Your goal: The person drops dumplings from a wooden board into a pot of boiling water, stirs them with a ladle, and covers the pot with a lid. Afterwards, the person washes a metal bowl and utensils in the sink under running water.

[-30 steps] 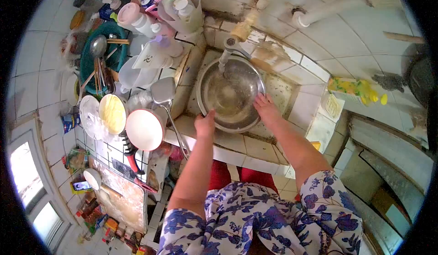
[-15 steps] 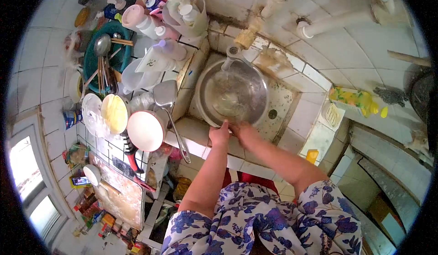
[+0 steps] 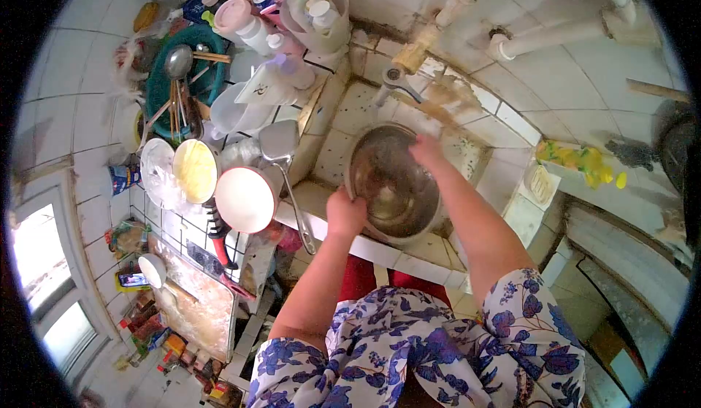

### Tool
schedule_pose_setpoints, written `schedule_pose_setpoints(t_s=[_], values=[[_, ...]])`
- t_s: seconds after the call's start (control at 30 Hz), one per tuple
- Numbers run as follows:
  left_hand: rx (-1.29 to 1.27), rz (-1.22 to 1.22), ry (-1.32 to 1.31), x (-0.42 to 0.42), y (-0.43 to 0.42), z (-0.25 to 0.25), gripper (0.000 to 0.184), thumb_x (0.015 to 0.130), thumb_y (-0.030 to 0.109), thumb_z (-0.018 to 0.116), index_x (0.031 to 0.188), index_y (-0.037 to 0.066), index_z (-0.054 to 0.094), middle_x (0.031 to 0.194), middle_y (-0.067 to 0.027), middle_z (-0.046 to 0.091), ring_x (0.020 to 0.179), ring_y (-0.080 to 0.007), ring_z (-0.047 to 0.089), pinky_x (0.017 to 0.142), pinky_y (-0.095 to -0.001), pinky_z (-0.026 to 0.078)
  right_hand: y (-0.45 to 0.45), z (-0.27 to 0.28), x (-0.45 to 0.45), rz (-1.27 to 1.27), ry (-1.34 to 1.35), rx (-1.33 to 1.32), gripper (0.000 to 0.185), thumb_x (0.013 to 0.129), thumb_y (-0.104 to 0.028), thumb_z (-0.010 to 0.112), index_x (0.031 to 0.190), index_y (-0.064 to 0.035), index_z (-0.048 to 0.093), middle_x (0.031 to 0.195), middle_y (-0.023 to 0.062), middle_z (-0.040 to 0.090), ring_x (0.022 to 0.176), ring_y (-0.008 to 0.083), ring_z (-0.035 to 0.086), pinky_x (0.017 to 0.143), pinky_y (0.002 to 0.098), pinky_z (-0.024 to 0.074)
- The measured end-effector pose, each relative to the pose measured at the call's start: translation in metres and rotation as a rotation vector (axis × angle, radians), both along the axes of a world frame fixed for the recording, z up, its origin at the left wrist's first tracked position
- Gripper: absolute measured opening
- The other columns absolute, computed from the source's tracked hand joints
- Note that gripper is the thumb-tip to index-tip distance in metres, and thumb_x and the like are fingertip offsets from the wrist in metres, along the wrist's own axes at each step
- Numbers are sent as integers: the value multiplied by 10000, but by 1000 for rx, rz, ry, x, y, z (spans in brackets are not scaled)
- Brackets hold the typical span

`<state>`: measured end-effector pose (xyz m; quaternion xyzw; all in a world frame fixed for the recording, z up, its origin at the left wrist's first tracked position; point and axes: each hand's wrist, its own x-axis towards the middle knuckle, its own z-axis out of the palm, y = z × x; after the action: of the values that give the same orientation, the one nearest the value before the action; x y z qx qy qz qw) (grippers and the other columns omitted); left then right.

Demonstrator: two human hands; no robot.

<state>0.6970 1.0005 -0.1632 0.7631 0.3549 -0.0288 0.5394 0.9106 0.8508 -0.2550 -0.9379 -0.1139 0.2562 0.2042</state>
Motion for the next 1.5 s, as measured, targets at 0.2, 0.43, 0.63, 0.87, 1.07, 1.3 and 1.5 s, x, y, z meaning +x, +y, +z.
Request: schedule_pose_setpoints(t_s=[0.2, 0.43, 0.63, 0.87, 1.07, 1.3, 1.5], values=[[-33, -24, 60, -2, -15, -5, 269, 749, 78, 527, 980, -44, 590, 872, -250, 637, 873, -405, 611, 787, -422, 477, 74, 39, -62, 159, 177, 490, 475, 793, -102, 629, 1248, -50, 506, 1096, 170, 605, 969, 258, 612, 819, 335, 496], [-477, 417, 46, -6, -2, -4, 162, 789, 79, 562, 901, -36, 590, 708, -104, 608, 658, -202, 578, 559, -332, 454, -29, 119, -109, 454, 176, 257, 490, 811, -338, 669, 1194, -53, 558, 1220, 181, 546, 1116, 327, 538, 954, 396, 427], [-717, 752, 128, -13, -1, -27, 198, 821, 87, 588, 972, -28, 532, 739, -64, 544, 564, -163, 497, 460, -314, 385, -73, 157, -94, 661, -165, 123, 363, 786, -339, 686, 1029, -77, 629, 1111, 137, 590, 1090, 302, 536, 904, 376, 445], [239, 63, -234, -13, 21, -7, 544, 841, 344, 653, 1215, -22, 500, 1248, -239, 506, 1196, -356, 436, 966, -447, 376, -16, 184, -71, 603, -225, 342, 219, 633, -143, 749, 729, -63, 568, 809, 76, 578, 885, 297, 539, 755, 410, 452], [595, -467, -62, -15, 26, 43, 380, 850, 378, 627, 969, 20, 665, 1207, -181, 575, 1222, -390, 424, 1062, -440, 293, 21, 213, -63, 726, -305, 372, 217, 661, -92, 737, 832, -65, 606, 961, 91, 600, 1085, 308, 515, 904, 403, 438], [-297, -44, -255, 20, 32, 38, 317, 967, 268, 509, 872, -8, 631, 714, -14, 571, 684, -115, 470, 649, -265, 410, 45, 187, -104, 434, -360, 515, 448, 814, -238, 643, 1216, -66, 543, 1364, 133, 441, 1271, 338, 396, 1075, 431, 314], [-668, 255, -245, 30, 27, 43, 337, 991, 283, 458, 911, 15, 646, 828, -3, 613, 746, -92, 503, 702, -259, 433, 89, 159, -52, 525, -441, 285, 509, 882, -399, 537, 1271, -71, 522, 1384, 156, 430, 1310, 319, 361, 1084, 414, 290]])
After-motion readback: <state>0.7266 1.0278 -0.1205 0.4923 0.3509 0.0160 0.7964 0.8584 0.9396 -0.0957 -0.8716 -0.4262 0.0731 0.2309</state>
